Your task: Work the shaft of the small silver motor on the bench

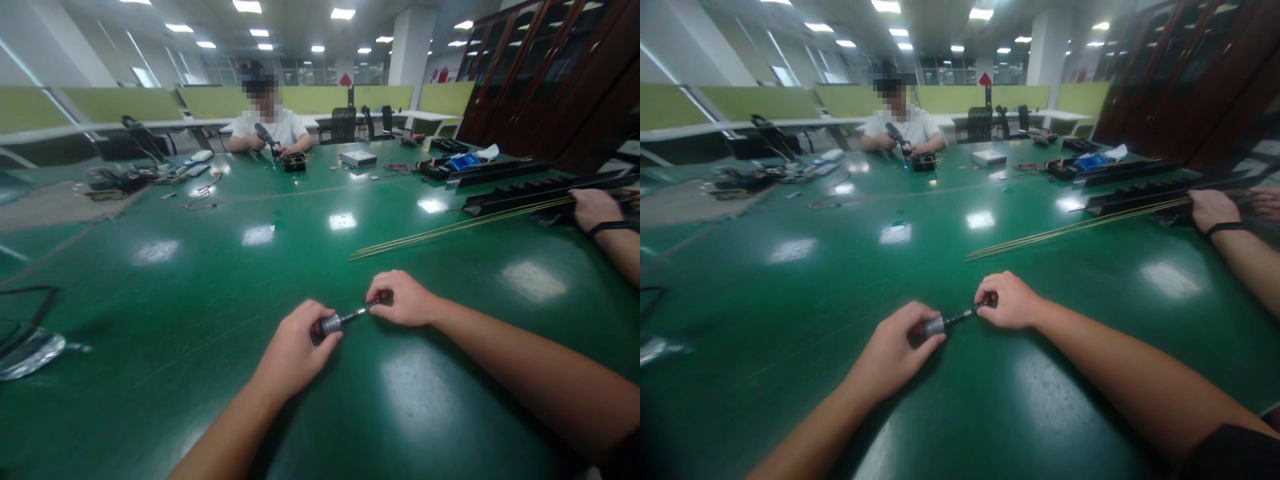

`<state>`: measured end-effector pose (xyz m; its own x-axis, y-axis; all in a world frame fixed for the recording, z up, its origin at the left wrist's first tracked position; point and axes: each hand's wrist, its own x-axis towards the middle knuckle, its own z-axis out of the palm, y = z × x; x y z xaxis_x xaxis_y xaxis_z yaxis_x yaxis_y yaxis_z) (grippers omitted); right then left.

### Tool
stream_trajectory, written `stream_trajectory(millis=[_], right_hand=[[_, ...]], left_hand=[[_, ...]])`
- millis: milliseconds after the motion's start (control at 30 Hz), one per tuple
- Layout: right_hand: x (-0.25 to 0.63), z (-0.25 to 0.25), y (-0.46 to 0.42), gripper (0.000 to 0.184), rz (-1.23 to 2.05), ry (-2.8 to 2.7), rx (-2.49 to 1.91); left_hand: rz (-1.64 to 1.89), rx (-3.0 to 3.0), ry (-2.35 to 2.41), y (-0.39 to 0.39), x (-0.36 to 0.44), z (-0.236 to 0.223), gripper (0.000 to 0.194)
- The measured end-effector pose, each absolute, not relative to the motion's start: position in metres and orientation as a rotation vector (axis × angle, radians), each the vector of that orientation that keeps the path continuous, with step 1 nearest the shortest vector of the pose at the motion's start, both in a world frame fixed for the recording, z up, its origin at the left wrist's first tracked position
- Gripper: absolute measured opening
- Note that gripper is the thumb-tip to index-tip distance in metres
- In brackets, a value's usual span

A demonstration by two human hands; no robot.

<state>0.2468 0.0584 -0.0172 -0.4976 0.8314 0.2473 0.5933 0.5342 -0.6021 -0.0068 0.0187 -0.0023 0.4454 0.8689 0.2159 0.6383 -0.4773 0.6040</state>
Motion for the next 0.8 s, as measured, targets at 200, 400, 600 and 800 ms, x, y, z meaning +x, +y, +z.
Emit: stream_trajectory(millis=[200, 400, 600, 800], right_hand=[[0.245, -0.017, 0.057, 0.006, 0.546, -2.303, -1.082], [0.244, -0.018, 0.056, 0.007, 0.586, -2.299, -1.039], [0.236, -0.018, 0.053, 0.009, 0.597, -2.323, -1.0], [0.223, -0.019, 0.041, 0.011, 0.607, -2.38, -0.904]], left_hand=[[0.71, 2.271, 1.27, 0.019, -0.007, -0.002, 0.015], [0.725, 2.273, 1.264, 0.019, -0.008, -0.002, 0.015], [0.721, 2.27, 1.248, 0.018, -0.006, -0.004, 0.015], [0.673, 2.277, 1.139, 0.014, 0.003, 0.001, 0.009]])
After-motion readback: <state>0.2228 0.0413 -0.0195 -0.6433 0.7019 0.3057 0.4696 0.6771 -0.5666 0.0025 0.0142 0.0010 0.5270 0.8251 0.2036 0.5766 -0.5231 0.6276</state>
